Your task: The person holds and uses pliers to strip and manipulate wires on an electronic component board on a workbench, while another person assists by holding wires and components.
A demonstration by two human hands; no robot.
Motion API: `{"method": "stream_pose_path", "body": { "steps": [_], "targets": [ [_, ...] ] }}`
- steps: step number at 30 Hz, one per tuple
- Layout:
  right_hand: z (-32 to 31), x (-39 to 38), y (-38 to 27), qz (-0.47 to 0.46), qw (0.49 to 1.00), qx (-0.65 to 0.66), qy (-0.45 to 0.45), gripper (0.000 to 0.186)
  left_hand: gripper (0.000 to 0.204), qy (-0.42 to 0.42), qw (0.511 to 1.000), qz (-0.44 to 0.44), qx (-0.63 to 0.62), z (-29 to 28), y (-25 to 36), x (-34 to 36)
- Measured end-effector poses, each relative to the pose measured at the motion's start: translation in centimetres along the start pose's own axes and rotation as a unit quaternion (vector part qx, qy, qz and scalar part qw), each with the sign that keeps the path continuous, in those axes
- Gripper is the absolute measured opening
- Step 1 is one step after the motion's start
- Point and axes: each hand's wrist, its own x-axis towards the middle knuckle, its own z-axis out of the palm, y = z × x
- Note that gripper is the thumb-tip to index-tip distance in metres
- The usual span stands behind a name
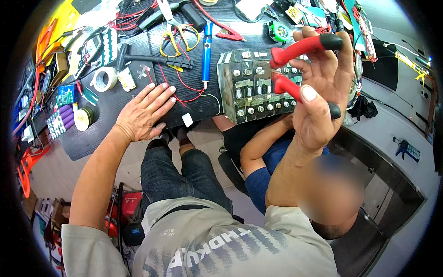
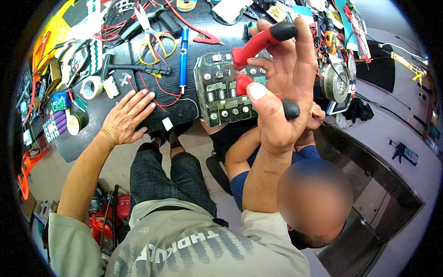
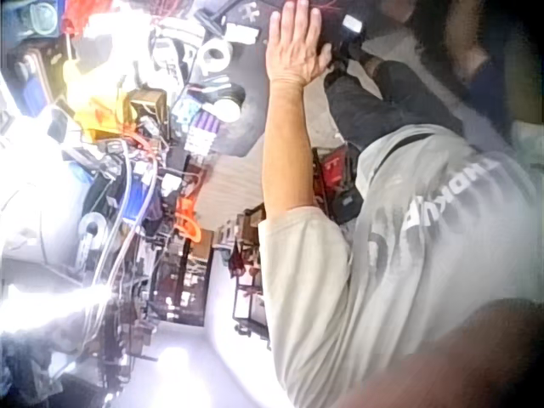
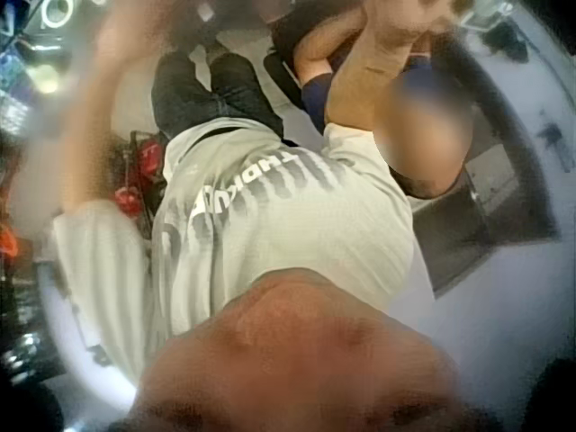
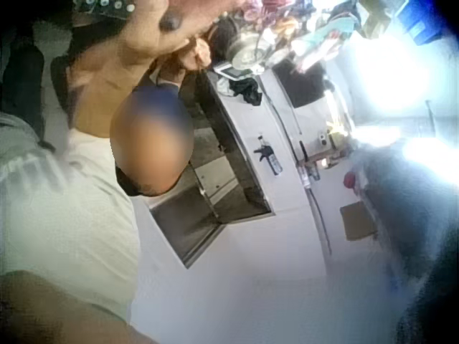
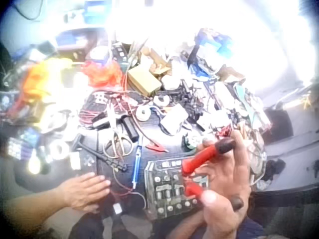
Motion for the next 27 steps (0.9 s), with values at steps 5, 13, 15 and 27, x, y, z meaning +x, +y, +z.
{"method": "stream_pose_path", "body": {
  "steps": [5,13,15,27],
  "targets": [
    [0.5,-0.2,1.3,0.004,1.000,-0.005,-0.004,0.096,0.095,0.003,1.000,0.000,-0.005,0.0,-0.1,-0.2],
    [1.0,0.0,1.7,0.019,0.999,-0.018,-0.019,0.090,0.095,0.003,1.000,0.000,-0.005,-0.1,-0.1,-0.1],
    [1.1,0.2,1.4,0.027,0.999,-0.021,-0.028,0.088,0.094,0.004,1.000,0.001,-0.005,-0.1,-0.1,-0.1],
    [2.2,-0.3,3.1,-0.019,0.999,0.030,-0.011,0.064,0.096,0.000,1.000,0.000,-0.006,0.0,-0.2,-0.1]
  ]
}}
